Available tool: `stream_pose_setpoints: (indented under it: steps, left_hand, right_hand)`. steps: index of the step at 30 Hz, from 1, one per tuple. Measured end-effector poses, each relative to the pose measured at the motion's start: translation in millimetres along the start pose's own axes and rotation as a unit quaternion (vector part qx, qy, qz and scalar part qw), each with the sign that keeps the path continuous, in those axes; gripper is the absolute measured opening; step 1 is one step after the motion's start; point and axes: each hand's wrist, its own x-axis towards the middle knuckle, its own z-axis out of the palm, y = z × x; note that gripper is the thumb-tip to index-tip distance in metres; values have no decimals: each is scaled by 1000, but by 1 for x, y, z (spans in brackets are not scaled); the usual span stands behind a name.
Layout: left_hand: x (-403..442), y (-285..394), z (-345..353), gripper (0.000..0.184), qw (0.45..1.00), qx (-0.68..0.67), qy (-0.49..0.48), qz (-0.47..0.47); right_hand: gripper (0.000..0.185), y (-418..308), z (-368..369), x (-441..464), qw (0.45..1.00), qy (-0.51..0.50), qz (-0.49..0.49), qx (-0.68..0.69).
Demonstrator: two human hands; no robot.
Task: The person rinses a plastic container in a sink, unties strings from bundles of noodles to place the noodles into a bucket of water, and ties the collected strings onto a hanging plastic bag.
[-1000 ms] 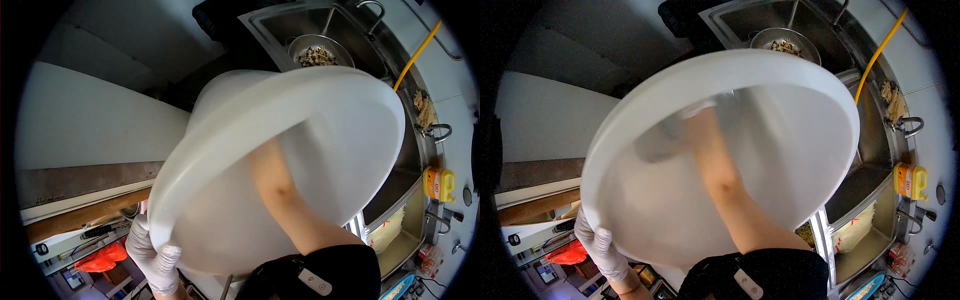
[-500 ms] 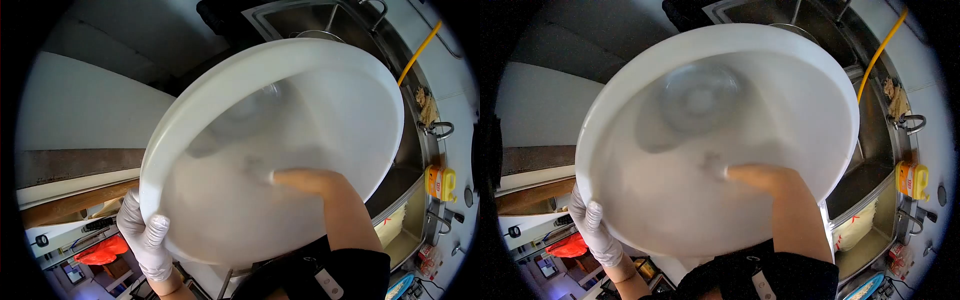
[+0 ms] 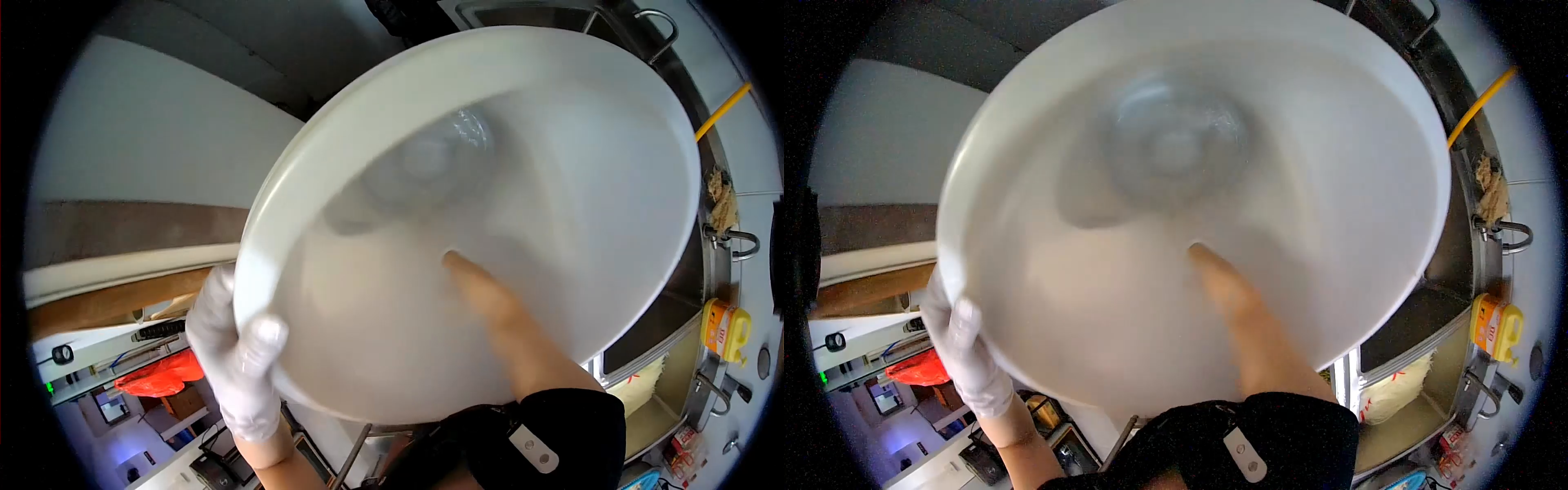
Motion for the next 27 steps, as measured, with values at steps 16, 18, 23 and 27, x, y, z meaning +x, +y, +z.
stream_pose_setpoints:
  steps: [16,18,23,27]
  left_hand:
    - [15,3,-3,21,998,-36,-58,-7]
    - [15,2,-4,20,998,-28,-59,-1]
    - [14,-3,-6,18,997,-36,-69,25]
    - [15,-3,-5,18,995,-46,-82,25]
  right_hand:
    - [63,-143,-248,-214,891,-356,-110,260]
    - [57,-59,-241,-208,845,-478,-167,173]
    - [54,56,-296,-206,915,-252,-107,-296]
    - [54,59,-355,-230,956,65,-84,-275]
